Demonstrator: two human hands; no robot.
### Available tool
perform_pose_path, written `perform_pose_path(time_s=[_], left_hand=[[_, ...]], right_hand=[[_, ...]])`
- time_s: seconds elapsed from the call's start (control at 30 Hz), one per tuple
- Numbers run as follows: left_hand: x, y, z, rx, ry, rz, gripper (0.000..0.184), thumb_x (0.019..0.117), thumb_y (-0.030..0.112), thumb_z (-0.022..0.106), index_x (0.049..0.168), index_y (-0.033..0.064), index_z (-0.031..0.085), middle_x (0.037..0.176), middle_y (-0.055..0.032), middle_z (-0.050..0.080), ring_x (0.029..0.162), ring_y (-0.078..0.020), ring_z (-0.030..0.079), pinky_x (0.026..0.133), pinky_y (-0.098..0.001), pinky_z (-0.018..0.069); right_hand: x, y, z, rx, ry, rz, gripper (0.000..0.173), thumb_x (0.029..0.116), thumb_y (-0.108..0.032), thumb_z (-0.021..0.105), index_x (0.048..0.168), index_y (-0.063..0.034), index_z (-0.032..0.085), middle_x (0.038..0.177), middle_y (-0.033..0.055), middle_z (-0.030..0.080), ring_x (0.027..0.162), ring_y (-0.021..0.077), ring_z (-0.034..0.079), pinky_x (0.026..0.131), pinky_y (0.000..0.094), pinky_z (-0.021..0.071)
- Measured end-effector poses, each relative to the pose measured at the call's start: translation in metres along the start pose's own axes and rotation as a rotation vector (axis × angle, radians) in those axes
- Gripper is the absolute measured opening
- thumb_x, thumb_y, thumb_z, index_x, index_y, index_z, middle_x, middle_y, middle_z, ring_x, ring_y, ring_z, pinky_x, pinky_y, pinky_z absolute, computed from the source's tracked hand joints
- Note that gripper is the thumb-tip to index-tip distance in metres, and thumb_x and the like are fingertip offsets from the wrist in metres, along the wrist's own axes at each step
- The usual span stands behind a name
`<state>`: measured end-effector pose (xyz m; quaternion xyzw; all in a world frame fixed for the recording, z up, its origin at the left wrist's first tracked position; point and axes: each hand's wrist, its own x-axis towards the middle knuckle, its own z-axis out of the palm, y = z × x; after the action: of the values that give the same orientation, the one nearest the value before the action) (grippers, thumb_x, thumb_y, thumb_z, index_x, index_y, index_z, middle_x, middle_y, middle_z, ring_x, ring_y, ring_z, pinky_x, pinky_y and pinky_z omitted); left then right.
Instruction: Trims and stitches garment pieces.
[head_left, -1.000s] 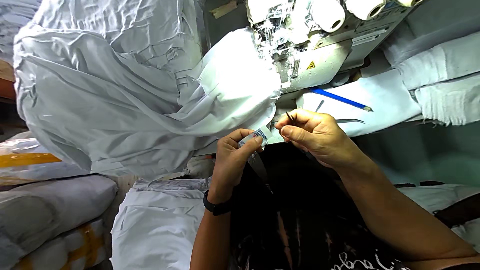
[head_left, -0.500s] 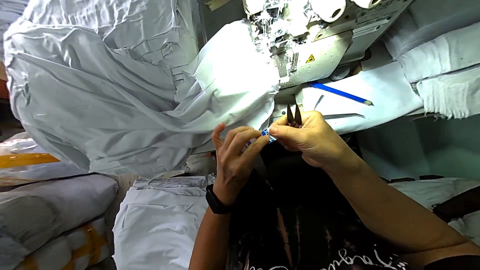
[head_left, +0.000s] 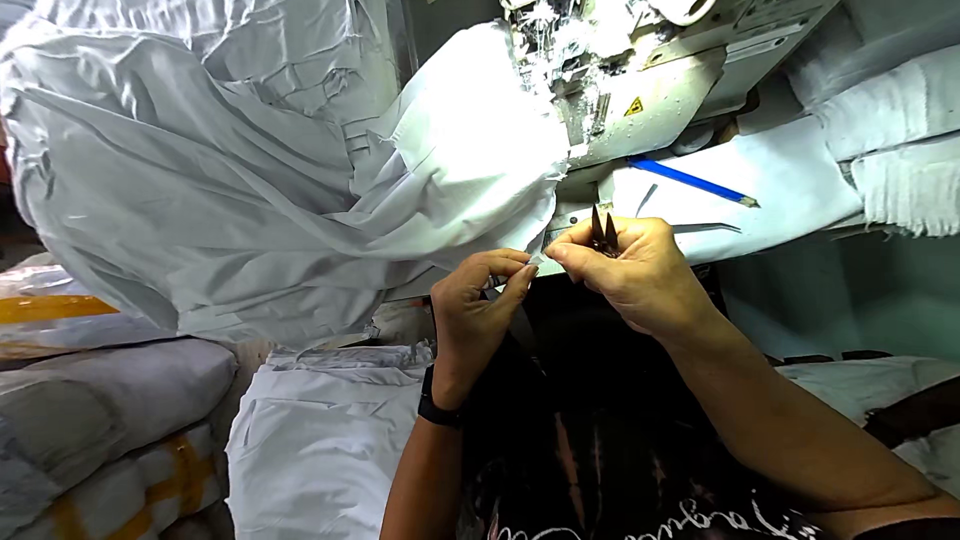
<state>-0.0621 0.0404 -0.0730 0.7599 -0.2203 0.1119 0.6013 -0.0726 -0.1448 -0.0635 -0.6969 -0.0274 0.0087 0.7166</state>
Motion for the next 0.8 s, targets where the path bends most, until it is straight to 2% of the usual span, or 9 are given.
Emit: perform_pose_path(time_s=[0.1, 0.23, 0.4, 0.43, 0.53, 0.57, 0.73, 0.8], left_hand=[[0.000, 0.002, 0.001, -0.078, 0.030, -0.067, 0.008, 0.0862, -0.006, 0.073, 0.084, 0.0011, 0.069, 0.094, -0.0041, 0.074, 0.091, -0.0077, 0.071, 0.079, -0.0228, 0.0594], [-0.001, 0.005, 0.005, -0.078, 0.073, -0.106, 0.011, 0.0842, -0.004, 0.076, 0.083, 0.0058, 0.070, 0.092, 0.0004, 0.075, 0.094, -0.0081, 0.072, 0.092, -0.0301, 0.0583], [-0.002, 0.006, 0.006, -0.103, 0.107, -0.129, 0.014, 0.0822, -0.005, 0.077, 0.083, 0.0069, 0.071, 0.090, 0.0015, 0.075, 0.093, -0.0083, 0.072, 0.095, -0.0313, 0.0570], [-0.002, 0.006, 0.006, -0.111, 0.106, -0.135, 0.014, 0.0822, -0.005, 0.077, 0.083, 0.0070, 0.070, 0.090, 0.0016, 0.075, 0.093, -0.0080, 0.071, 0.094, -0.0302, 0.0573], [-0.002, 0.006, 0.006, -0.151, 0.081, -0.169, 0.013, 0.0844, -0.005, 0.075, 0.084, 0.0065, 0.070, 0.093, 0.0000, 0.073, 0.087, -0.0057, 0.070, 0.074, -0.0210, 0.0590], [-0.003, 0.007, 0.005, -0.158, 0.068, -0.188, 0.012, 0.0851, -0.005, 0.074, 0.085, 0.0061, 0.070, 0.094, -0.0005, 0.073, 0.087, -0.0052, 0.070, 0.071, -0.0201, 0.0587], [-0.004, 0.008, 0.007, -0.162, 0.071, -0.238, 0.013, 0.0848, -0.007, 0.073, 0.085, 0.0056, 0.068, 0.093, -0.0017, 0.075, 0.083, -0.0053, 0.072, 0.071, -0.0214, 0.0599], [-0.005, 0.007, 0.008, -0.187, 0.072, -0.264, 0.014, 0.0846, -0.007, 0.072, 0.082, 0.0058, 0.066, 0.097, -0.0045, 0.077, 0.085, -0.0074, 0.073, 0.072, -0.0231, 0.0604]], right_hand=[[-0.002, 0.002, 0.000, 0.030, -0.025, 0.034, 0.010, 0.0949, -0.007, 0.065, 0.092, -0.0104, 0.073, 0.065, -0.0085, 0.058, 0.049, -0.0026, 0.045, 0.044, 0.0120, 0.0363], [-0.002, 0.001, 0.007, 0.077, -0.019, 0.043, 0.009, 0.0926, -0.006, 0.068, 0.095, -0.0095, 0.076, 0.068, -0.0080, 0.062, 0.051, -0.0025, 0.048, 0.045, 0.0122, 0.0397], [-0.001, -0.001, 0.011, 0.028, 0.004, -0.008, 0.010, 0.0934, -0.004, 0.066, 0.093, -0.0082, 0.076, 0.066, -0.0074, 0.062, 0.051, -0.0027, 0.050, 0.046, 0.0120, 0.0412], [-0.001, -0.001, 0.012, 0.020, 0.008, -0.018, 0.010, 0.0931, -0.004, 0.066, 0.093, -0.0079, 0.075, 0.067, -0.0071, 0.063, 0.053, -0.0026, 0.052, 0.047, 0.0121, 0.0428], [-0.002, -0.001, 0.013, -0.015, 0.017, -0.065, 0.010, 0.0923, -0.002, 0.065, 0.091, -0.0072, 0.074, 0.068, -0.0074, 0.063, 0.055, -0.0036, 0.054, 0.049, 0.0115, 0.0451], [-0.002, -0.001, 0.014, -0.040, 0.023, -0.088, 0.009, 0.0922, -0.003, 0.065, 0.091, -0.0069, 0.073, 0.068, -0.0077, 0.063, 0.055, -0.0045, 0.053, 0.049, 0.0109, 0.0443], [-0.002, 0.002, 0.015, -0.213, 0.031, -0.219, 0.007, 0.0926, -0.005, 0.065, 0.089, -0.0036, 0.072, 0.069, -0.0059, 0.060, 0.056, -0.0079, 0.048, 0.050, 0.0073, 0.0394], [-0.003, 0.004, 0.016, -0.233, 0.025, -0.225, 0.008, 0.0930, -0.005, 0.065, 0.090, -0.0032, 0.072, 0.070, -0.0049, 0.061, 0.057, -0.0074, 0.048, 0.051, 0.0075, 0.0400]])
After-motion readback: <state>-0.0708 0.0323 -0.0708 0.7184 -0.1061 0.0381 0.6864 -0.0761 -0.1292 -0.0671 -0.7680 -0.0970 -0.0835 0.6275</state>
